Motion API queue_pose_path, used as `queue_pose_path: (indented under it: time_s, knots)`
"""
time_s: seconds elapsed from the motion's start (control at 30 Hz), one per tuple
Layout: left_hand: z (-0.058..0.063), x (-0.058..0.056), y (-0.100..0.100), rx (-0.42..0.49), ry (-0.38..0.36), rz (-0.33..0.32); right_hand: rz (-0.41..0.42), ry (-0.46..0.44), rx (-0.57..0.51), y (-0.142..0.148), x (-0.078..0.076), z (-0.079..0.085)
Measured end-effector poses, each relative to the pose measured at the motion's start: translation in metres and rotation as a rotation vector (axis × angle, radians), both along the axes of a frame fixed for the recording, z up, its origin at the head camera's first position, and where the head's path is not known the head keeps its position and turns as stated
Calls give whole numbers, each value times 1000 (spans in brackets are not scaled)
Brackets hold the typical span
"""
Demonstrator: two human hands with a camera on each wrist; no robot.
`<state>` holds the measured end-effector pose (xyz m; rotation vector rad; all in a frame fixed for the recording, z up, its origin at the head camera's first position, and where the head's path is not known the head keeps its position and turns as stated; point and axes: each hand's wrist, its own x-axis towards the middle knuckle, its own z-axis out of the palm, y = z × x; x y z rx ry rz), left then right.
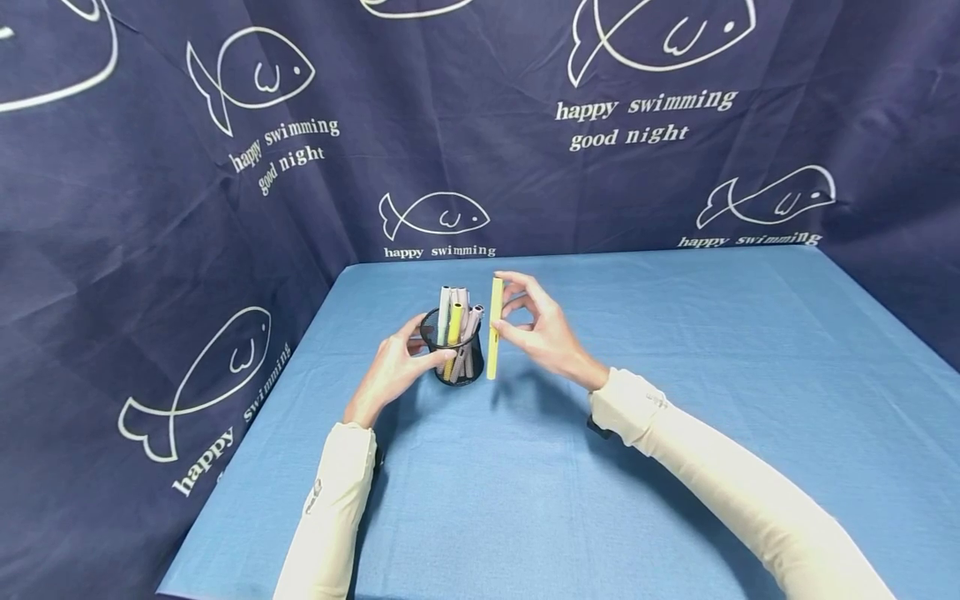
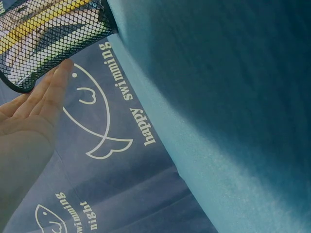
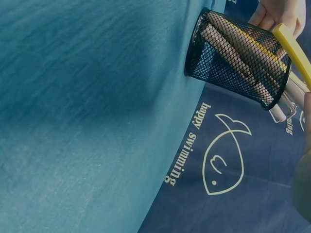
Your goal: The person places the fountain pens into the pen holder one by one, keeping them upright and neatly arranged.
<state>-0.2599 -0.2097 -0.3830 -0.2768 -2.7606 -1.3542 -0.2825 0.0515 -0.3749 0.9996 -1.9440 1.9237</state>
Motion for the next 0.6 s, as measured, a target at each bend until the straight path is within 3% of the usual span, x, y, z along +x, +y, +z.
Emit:
queue_pose_path:
  time_s: [0.6]
  knots:
    - [0, -1, 0, 14, -10, -6, -18, 19, -1, -12, -1, 3]
